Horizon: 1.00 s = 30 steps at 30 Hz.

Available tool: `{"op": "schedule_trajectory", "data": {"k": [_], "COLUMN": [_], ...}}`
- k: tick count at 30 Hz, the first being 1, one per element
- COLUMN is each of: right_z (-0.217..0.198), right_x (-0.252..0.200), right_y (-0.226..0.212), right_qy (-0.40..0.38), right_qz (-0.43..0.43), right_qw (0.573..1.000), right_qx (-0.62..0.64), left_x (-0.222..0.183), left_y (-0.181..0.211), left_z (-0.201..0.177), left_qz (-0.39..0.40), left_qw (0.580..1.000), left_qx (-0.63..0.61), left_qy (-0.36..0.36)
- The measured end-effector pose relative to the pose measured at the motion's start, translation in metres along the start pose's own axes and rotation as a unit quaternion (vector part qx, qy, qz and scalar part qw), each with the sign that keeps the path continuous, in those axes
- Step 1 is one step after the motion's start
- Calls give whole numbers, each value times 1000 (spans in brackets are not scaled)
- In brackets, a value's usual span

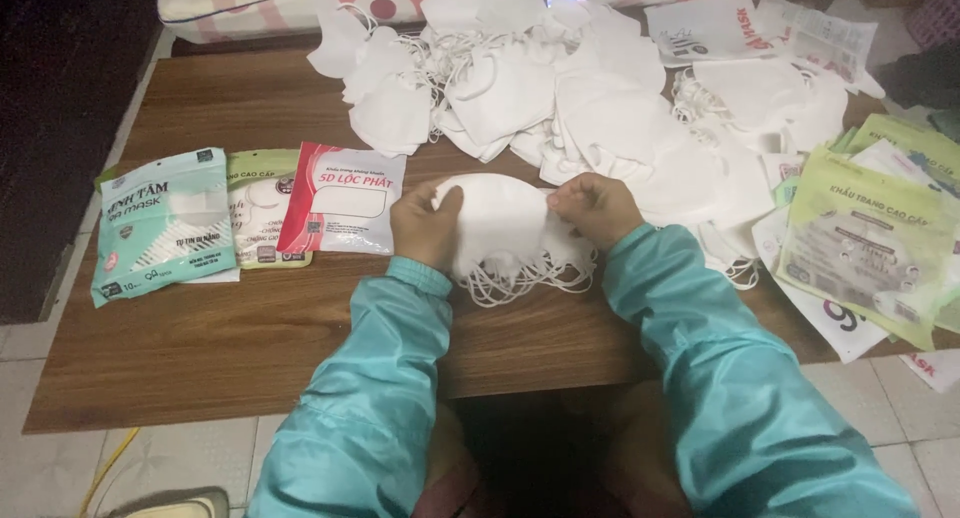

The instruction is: Sorting and stacking individual white face masks from a large pile on a wooden table.

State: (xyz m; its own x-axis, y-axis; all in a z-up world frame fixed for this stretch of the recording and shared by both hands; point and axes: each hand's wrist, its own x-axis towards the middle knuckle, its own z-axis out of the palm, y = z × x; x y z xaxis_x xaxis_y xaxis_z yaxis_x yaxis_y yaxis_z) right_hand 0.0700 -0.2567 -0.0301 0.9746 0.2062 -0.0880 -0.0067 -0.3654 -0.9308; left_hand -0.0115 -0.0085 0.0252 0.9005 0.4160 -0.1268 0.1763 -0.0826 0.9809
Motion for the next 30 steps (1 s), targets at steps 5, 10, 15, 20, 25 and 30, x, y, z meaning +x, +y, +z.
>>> {"op": "schedule_trajectory", "data": {"k": [5, 10, 15, 20, 25, 30], "right_z": [1, 11, 11, 17, 24, -15], "right_x": [-8, -17, -10, 18, -13, -17], "right_y": [-19, -32, -38, 11, -12, -21], "right_qy": [-4, -62, -70, -89, -96, -21], "right_qz": [57, 77, 95, 106, 112, 108], "right_qw": [929, 861, 851, 872, 885, 868], "right_qx": [-366, -499, -512, -469, -441, -484], "left_x": [11, 12, 6, 0, -4, -9], "left_y": [-11, -15, -5, 0, 2, 1], "left_z": [-3, -2, -2, -6, -14, -19], "left_qz": [76, 100, 110, 108, 103, 104], "left_qw": [995, 988, 986, 988, 989, 989], "left_qx": [-14, -41, -74, -67, -71, -85], "left_qy": [69, 106, 104, 92, 81, 59]}}
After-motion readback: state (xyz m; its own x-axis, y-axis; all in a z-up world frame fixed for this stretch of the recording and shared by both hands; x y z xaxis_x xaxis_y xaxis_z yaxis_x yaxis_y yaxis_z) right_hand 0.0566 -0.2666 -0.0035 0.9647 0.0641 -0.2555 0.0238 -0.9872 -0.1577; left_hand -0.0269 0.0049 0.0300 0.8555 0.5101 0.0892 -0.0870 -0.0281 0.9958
